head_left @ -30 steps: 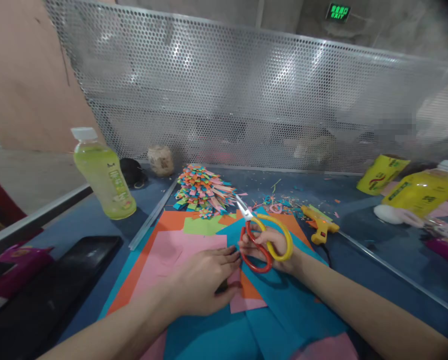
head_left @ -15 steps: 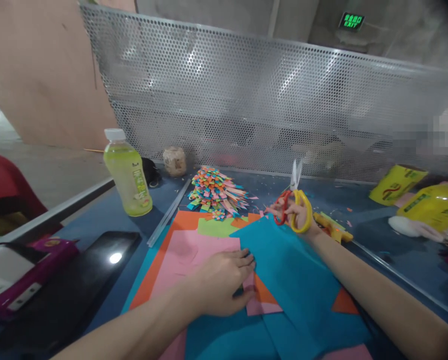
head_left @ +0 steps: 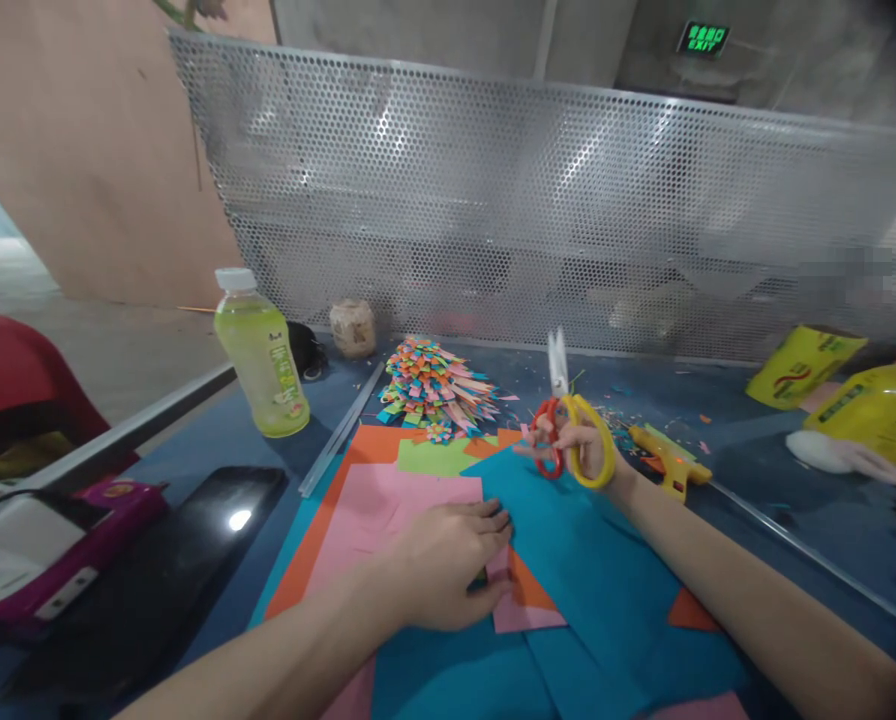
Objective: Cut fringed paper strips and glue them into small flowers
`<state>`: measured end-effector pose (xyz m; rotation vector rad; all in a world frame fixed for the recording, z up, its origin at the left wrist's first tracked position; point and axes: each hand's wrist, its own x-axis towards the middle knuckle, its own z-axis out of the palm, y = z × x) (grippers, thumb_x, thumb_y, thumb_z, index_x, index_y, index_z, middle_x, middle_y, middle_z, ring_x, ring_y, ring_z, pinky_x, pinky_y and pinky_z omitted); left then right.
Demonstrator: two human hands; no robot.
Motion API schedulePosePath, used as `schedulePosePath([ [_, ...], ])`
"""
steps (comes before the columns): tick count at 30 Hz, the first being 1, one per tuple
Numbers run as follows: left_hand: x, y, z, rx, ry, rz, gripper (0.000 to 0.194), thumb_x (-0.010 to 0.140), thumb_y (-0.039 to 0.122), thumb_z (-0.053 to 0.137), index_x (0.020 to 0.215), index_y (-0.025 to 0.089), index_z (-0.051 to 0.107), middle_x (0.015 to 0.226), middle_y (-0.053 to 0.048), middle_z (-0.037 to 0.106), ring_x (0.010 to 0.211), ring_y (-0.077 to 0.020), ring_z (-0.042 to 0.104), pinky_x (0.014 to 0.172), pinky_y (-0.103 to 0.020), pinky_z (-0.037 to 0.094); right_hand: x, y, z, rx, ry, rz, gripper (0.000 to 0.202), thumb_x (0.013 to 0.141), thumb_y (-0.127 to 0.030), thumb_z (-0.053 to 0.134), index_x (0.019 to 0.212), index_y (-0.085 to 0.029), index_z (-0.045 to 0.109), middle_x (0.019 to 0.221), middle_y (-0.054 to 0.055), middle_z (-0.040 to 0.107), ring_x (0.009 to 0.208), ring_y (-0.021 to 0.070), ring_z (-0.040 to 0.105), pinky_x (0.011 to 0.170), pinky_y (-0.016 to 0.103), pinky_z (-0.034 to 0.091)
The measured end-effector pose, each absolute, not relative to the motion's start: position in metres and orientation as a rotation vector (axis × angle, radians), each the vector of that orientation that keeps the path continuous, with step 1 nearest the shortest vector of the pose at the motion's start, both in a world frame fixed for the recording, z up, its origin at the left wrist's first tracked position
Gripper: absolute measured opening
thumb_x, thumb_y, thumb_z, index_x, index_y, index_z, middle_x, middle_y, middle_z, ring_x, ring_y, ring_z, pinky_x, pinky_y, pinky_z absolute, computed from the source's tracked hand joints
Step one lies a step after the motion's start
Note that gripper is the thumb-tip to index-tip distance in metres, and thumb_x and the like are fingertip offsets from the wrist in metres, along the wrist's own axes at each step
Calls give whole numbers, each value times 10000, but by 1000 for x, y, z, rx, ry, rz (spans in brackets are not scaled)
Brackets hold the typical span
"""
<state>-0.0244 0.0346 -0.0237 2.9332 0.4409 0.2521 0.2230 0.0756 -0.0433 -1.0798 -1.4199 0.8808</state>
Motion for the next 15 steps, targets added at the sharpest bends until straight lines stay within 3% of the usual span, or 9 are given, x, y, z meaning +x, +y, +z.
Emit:
schedulePosePath([
  [3, -23, 34, -23, 2942, 443, 265, 434, 832, 308, 444, 1163, 68, 593, 1235, -153, 596, 1168, -251, 548, 1041, -346, 413, 213, 74, -46, -1080, -1419, 971, 260, 903, -358, 506, 953, -112, 574, 863, 32, 592, 765, 128, 587, 684, 305, 512],
  [9, -23, 33, -24, 2936, 452, 408, 302, 823, 293, 491, 1063, 178, 635, 1089, -82, 682, 1068, -208, 604, 1022, -353, 419, 214, 84, -48, -1081, -1306, 793, 301, 899, -316, 521, 1141, -138, 515, 1045, 66, 570, 860, 154, 588, 725, 328, 520],
  [12, -27, 41, -21, 2931, 644, 532, 258, 839, 286, 479, 1024, 227, 650, 1004, -29, 702, 1024, -190, 607, 1035, -374, 383, 221, 81, -51, -1091, -1314, 683, 316, 893, -304, 530, 1161, -140, 504, 1078, 73, 559, 894, 166, 581, 755, 348, 513],
  [15, -34, 58, -18, 2899, 891, 657, 264, 838, 216, 441, 1007, 213, 644, 978, -39, 697, 980, -195, 603, 918, -353, 444, 218, 74, -54, -1081, -1357, 625, 301, 891, -303, 531, 1140, -136, 510, 1048, 66, 563, 887, 165, 577, 765, 355, 504],
])
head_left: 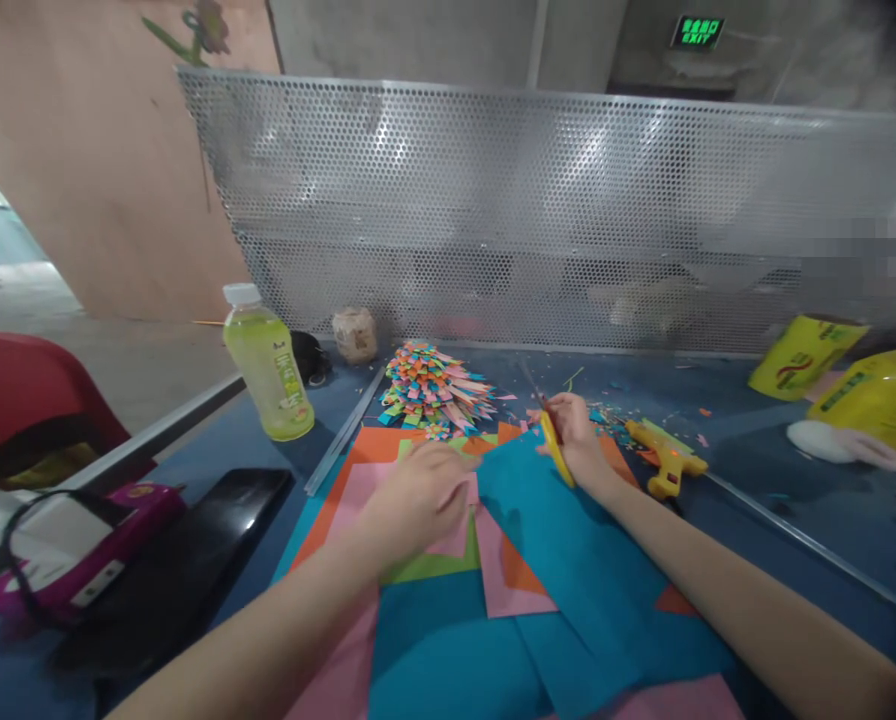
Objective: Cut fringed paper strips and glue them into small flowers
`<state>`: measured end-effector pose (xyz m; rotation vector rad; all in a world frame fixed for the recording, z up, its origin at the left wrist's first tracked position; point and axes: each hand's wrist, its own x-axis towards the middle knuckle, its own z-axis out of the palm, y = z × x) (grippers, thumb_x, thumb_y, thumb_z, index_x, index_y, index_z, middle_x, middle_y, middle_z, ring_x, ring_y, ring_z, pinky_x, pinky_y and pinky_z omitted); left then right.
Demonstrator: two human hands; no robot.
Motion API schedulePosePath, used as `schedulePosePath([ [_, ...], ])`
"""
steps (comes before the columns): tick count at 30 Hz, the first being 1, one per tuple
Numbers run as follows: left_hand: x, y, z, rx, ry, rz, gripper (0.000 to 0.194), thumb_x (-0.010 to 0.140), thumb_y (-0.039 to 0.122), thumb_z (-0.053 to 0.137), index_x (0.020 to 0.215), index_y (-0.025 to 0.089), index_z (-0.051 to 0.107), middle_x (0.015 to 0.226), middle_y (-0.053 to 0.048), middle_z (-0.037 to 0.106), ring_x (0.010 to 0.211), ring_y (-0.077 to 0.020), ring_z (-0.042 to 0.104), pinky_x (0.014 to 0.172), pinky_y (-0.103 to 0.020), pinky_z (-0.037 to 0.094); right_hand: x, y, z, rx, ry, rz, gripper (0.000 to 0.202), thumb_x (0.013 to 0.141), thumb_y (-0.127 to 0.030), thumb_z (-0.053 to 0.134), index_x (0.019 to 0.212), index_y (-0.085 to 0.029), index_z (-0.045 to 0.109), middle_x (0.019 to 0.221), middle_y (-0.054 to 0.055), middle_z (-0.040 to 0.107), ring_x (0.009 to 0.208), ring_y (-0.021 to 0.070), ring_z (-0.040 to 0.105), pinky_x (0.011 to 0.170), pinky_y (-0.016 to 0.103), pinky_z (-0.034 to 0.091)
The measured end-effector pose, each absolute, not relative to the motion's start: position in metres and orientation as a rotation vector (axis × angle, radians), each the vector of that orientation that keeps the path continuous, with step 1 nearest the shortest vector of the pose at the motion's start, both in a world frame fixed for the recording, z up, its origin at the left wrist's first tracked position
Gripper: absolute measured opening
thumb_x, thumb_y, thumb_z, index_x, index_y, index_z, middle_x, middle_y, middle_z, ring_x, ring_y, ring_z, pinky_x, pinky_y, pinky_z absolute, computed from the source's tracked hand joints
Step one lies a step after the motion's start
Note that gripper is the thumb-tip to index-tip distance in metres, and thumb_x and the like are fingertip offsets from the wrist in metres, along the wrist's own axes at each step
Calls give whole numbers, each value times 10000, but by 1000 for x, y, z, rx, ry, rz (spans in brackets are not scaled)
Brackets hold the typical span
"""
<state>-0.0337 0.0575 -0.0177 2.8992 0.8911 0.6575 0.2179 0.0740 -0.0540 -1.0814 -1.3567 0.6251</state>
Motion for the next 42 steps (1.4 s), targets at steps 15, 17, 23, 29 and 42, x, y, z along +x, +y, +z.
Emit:
schedulePosePath([
  [15, -37, 98, -16, 3085, 1084, 488, 286, 769, 205, 543, 1055, 218, 556, 1126, -83, 623, 1154, -260, 487, 955, -455, 312, 189, 23, -37, -1166, -1440, 653, 448, 644, -267, 721, 958, -198, 408, 855, 2, 522, 790, 159, 559, 688, 312, 490],
  [17, -29, 102, -16, 3165, 999, 414, 262, 802, 189, 516, 1062, 198, 546, 1169, -112, 603, 1204, -264, 445, 995, -474, 269, 191, 27, -43, -1235, -1415, 639, 323, 750, -263, 664, 977, -155, 462, 851, 7, 531, 782, 147, 555, 706, 320, 488],
  [23, -9, 122, -8, 3294, 906, 321, 224, 835, 228, 515, 1043, 150, 542, 1175, -161, 592, 1131, -275, 505, 1005, -498, 259, 197, 36, -47, -1441, -1374, 681, 225, 886, -274, 541, 1050, -121, 538, 927, 36, 577, 768, 125, 575, 686, 298, 508],
  [29, -7, 124, -20, 3333, 902, 385, 189, 864, 181, 440, 999, 147, 568, 1263, -191, 534, 1239, -283, 433, 1027, -521, 219, 200, 33, -47, -1544, -1348, 704, 233, 891, -264, 534, 1077, -123, 526, 901, 27, 576, 698, 102, 564, 625, 261, 503],
  [42, 2, 124, -25, 3165, 894, 459, 207, 862, 151, 404, 1009, 189, 545, 1095, -90, 633, 1153, -234, 484, 1003, -502, 249, 202, 33, -41, -1579, -1279, 777, 201, 885, -242, 539, 1046, -123, 521, 847, 8, 547, 655, 86, 528, 569, 224, 471],
])
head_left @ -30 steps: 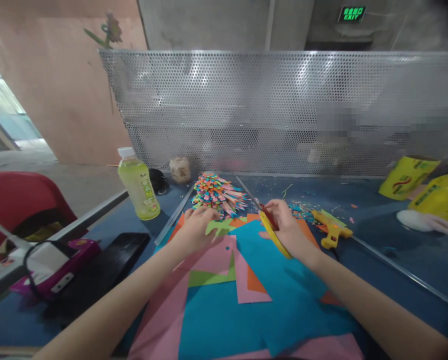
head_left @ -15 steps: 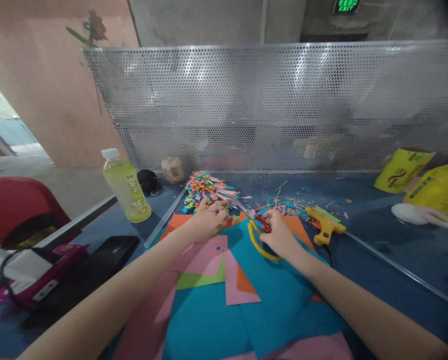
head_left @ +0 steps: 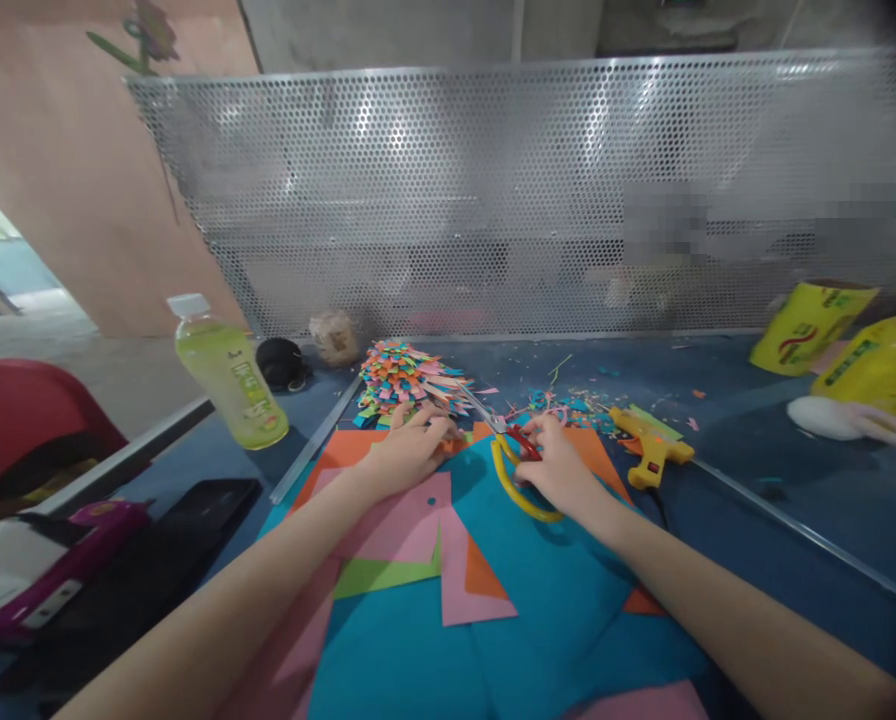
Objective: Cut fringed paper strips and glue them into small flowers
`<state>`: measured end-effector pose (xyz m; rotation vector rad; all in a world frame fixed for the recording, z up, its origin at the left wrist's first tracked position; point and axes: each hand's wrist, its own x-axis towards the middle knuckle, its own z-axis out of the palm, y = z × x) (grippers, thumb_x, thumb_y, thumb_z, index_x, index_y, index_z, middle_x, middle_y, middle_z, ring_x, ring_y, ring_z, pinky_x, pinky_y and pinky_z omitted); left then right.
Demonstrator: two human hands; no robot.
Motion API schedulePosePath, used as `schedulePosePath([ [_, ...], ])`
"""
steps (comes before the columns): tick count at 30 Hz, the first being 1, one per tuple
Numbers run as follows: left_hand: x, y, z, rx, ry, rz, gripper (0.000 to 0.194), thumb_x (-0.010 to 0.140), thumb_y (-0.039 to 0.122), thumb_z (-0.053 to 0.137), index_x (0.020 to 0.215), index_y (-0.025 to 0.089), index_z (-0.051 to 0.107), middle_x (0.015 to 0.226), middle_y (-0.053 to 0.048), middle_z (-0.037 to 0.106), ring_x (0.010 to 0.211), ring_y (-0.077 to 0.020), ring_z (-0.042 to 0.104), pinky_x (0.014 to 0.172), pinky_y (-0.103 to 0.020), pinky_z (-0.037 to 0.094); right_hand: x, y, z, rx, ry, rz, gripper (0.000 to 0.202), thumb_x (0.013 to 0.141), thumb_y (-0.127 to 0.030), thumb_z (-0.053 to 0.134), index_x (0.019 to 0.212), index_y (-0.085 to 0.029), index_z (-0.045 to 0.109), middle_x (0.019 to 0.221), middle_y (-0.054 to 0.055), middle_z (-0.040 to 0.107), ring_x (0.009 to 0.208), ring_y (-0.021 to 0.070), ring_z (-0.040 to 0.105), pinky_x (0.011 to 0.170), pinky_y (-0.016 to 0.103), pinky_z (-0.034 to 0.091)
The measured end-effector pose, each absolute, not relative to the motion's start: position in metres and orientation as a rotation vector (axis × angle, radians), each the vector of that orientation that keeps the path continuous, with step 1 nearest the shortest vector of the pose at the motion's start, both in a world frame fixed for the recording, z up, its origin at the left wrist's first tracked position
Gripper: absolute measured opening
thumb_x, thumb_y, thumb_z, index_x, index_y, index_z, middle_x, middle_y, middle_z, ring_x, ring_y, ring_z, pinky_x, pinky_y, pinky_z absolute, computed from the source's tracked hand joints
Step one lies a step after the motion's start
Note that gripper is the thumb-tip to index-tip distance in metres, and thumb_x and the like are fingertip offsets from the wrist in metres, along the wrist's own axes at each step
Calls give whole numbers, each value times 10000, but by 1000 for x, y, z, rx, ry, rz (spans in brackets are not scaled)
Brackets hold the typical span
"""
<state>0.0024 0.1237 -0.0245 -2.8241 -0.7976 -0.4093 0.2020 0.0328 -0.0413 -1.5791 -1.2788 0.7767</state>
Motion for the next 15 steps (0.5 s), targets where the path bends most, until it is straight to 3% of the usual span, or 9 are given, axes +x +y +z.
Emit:
schedulePosePath([
  [8, 1, 118, -23, -2880, -955, -424, 194, 854, 210, 428, 1013, 179, 535, 1117, -101, 619, 1142, -259, 471, 981, -501, 242, 203, 30, -40, -1560, -1258, 803, 178, 878, -228, 542, 1020, -126, 511, 819, -4, 517, 622, 73, 490, 540, 205, 441],
  [15, -3, 118, -25, -2909, -1097, -361, 323, 814, 285, 502, 1121, 188, 513, 1055, -95, 632, 1033, -282, 500, 937, -491, 300, 203, 32, -42, -1541, -1241, 806, 175, 879, -240, 541, 1009, -126, 517, 822, -2, 523, 633, 79, 497, 559, 217, 449],
])
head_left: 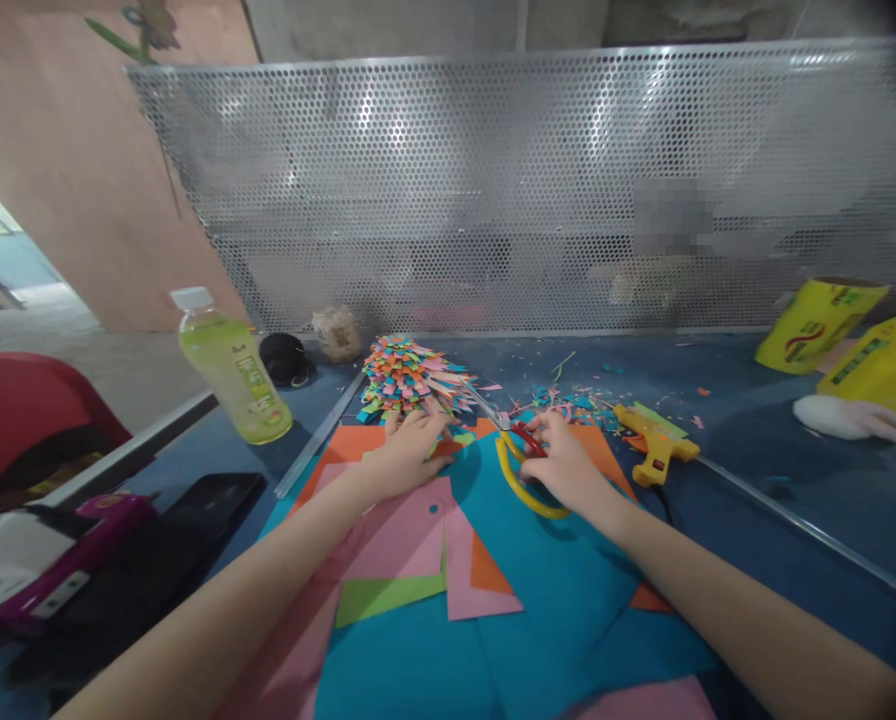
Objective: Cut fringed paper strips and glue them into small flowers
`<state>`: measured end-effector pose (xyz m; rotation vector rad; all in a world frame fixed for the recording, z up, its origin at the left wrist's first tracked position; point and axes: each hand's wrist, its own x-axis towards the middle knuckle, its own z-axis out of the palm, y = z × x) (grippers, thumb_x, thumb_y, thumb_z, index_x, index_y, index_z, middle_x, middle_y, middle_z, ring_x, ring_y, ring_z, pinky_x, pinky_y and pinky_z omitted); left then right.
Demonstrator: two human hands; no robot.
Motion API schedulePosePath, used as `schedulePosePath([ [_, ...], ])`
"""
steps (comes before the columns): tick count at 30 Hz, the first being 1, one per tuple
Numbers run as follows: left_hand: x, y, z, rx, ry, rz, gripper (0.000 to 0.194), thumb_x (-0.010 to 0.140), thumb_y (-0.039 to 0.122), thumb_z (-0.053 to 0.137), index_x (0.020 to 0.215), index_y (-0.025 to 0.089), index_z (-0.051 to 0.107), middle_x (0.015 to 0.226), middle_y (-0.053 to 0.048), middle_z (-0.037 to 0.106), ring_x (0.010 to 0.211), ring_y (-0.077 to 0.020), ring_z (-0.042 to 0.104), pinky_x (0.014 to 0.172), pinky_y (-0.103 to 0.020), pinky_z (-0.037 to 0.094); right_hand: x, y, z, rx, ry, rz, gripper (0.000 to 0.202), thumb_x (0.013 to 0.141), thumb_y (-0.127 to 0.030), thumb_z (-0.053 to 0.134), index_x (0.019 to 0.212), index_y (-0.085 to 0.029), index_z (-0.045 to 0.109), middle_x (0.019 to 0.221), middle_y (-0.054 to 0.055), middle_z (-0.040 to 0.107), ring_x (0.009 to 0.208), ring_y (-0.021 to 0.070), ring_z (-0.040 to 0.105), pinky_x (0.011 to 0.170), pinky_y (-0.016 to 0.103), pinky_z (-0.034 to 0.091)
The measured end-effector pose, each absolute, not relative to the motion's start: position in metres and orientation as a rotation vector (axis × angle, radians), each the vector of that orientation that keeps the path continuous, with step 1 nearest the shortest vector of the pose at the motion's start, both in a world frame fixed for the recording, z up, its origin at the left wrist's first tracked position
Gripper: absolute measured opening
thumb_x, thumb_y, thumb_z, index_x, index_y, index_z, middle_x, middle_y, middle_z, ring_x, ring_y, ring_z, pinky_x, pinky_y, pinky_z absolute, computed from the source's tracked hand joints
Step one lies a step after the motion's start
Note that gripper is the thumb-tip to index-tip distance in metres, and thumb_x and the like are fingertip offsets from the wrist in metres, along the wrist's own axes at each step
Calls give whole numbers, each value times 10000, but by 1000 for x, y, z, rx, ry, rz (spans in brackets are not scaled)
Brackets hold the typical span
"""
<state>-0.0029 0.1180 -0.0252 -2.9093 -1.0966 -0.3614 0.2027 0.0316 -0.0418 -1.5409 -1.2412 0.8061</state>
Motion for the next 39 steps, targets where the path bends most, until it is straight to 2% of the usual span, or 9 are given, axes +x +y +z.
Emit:
schedulePosePath([
  [4, -2, 119, -26, -2931, -1140, -334, 341, 814, 282, 491, 1138, 181, 524, 926, -68, 656, 928, -251, 536, 848, -403, 370, 203, 32, -42, -1548, -1241, 815, 179, 881, -231, 541, 1022, -124, 517, 829, 0, 528, 633, 77, 503, 549, 210, 452],
  [9, -10, 114, -24, -2925, -1103, -375, 411, 850, 267, 431, 1252, 212, 494, 1167, -113, 594, 1080, -283, 475, 878, -415, 336, 204, 30, -38, -1602, -1245, 859, 187, 886, -214, 537, 1047, -122, 514, 818, -4, 535, 593, 61, 497, 502, 182, 442],
  [18, -18, 120, -32, -2937, -1146, -465, 358, 844, 263, 445, 1175, 250, 581, 976, -65, 663, 981, -236, 523, 816, -335, 391, 210, 32, -38, -1685, -1216, 979, 203, 897, -236, 526, 1063, -119, 518, 819, 1, 554, 574, 57, 513, 484, 177, 454],
  [24, -7, 122, -35, -2912, -1314, -607, 369, 823, 282, 493, 1179, 245, 582, 1039, -68, 671, 985, -268, 536, 797, -375, 404, 214, 33, -44, -1690, -1254, 931, 186, 890, -210, 533, 1051, -119, 514, 776, -16, 536, 538, 46, 480, 465, 167, 429],
  [28, -3, 125, -32, -2927, -1386, -755, 396, 786, 196, 501, 1170, 246, 589, 1065, -69, 661, 1022, -276, 531, 844, -412, 390, 215, 34, -46, -1684, -1260, 936, 172, 888, -205, 534, 1037, -120, 516, 756, -23, 525, 525, 43, 468, 454, 162, 420],
  [31, -6, 126, -26, -2998, -1399, -908, 353, 749, 144, 494, 1060, 231, 637, 953, -48, 683, 966, -238, 564, 856, -391, 402, 214, 33, -44, -1676, -1259, 957, 163, 889, -209, 532, 1024, -119, 514, 725, -33, 510, 498, 38, 449, 434, 156, 400],
  [35, -16, 121, -10, -3038, -1507, -1232, 171, 751, 255, 519, 820, 184, 658, 859, -56, 682, 792, -186, 595, 760, -322, 453, 210, 31, -38, -1601, -1252, 903, 129, 842, -155, 563, 944, -130, 487, 698, -47, 486, 521, 48, 452, 463, 166, 391],
  [37, -18, 114, -2, -3036, -1601, -1436, 164, 734, 312, 543, 766, 175, 627, 796, -46, 673, 728, -166, 596, 692, -294, 466, 206, 29, -34, -1525, -1255, 871, 251, 748, -130, 625, 896, -164, 426, 673, -61, 484, 549, 71, 483, 494, 186, 397],
  [39, -18, 105, 4, -3033, -1695, -1653, 185, 718, 352, 563, 733, 170, 587, 709, -28, 654, 647, -140, 591, 613, -261, 466, 201, 26, -31, -1453, -1262, 863, 384, 669, -191, 671, 884, -206, 354, 650, -75, 484, 536, 97, 496, 487, 210, 390],
])
